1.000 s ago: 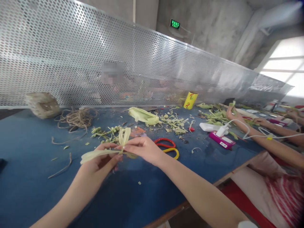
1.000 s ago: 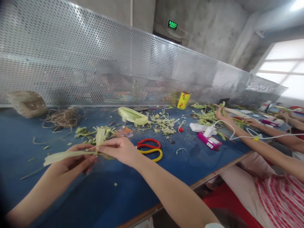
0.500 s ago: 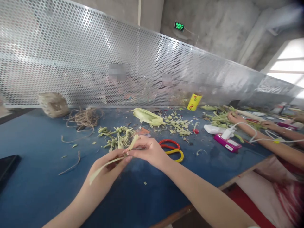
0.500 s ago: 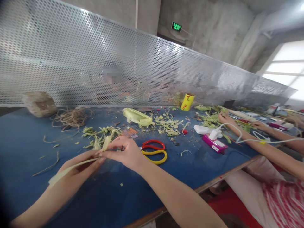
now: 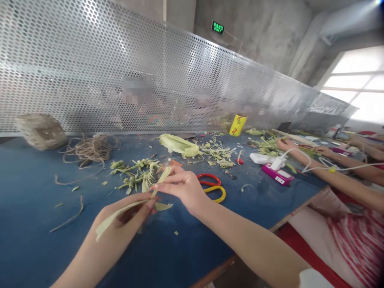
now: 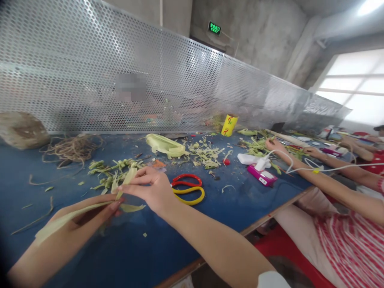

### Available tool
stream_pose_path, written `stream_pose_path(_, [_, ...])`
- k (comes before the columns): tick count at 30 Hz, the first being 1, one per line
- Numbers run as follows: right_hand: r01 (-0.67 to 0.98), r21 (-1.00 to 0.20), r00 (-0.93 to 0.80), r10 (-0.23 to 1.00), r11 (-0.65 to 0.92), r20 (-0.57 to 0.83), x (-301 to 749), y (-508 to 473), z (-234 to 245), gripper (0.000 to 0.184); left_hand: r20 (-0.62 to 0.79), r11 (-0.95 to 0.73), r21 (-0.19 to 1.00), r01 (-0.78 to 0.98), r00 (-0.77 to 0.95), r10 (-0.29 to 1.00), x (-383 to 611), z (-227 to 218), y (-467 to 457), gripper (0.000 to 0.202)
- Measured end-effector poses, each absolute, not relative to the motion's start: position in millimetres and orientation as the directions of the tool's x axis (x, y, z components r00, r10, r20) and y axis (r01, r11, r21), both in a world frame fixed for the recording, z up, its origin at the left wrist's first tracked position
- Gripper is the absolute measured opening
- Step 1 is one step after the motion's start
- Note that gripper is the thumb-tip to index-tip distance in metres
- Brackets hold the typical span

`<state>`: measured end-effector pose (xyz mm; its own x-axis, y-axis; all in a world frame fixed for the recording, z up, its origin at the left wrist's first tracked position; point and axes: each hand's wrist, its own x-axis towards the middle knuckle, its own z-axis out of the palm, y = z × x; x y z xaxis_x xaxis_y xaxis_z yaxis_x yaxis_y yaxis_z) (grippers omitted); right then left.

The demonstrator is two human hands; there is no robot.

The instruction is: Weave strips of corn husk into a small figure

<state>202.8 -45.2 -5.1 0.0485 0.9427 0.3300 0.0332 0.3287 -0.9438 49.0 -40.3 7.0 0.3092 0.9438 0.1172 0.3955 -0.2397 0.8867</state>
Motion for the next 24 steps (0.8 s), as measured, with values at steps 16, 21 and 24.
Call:
stream_pose_path(16, [0.359, -0.861, -0.375, 0.901, 0.36, 0.22, 225, -48, 7, 0.018, 0.184, -0.308, 0.866, 0.394, 0.323, 0.929, 43, 12, -37, 0.024])
stream_pose_path(21, [0.447, -0.767, -0.412, 0.867, 0.461, 0.281, 232, -48, 14, 0.014, 0.121, -0.3, 0.861, 0.412, 0.406, 0.906, 41, 3, -34, 0.026])
stream_pose_path(24, [0.445, -0.762, -0.422, 0.861, 0.471, 0.285, 235, -48, 16, 0.014, 0.087, -0.273, 0.849, 0.452, 0.39, 0.917, 38, 2, -34, 0.026])
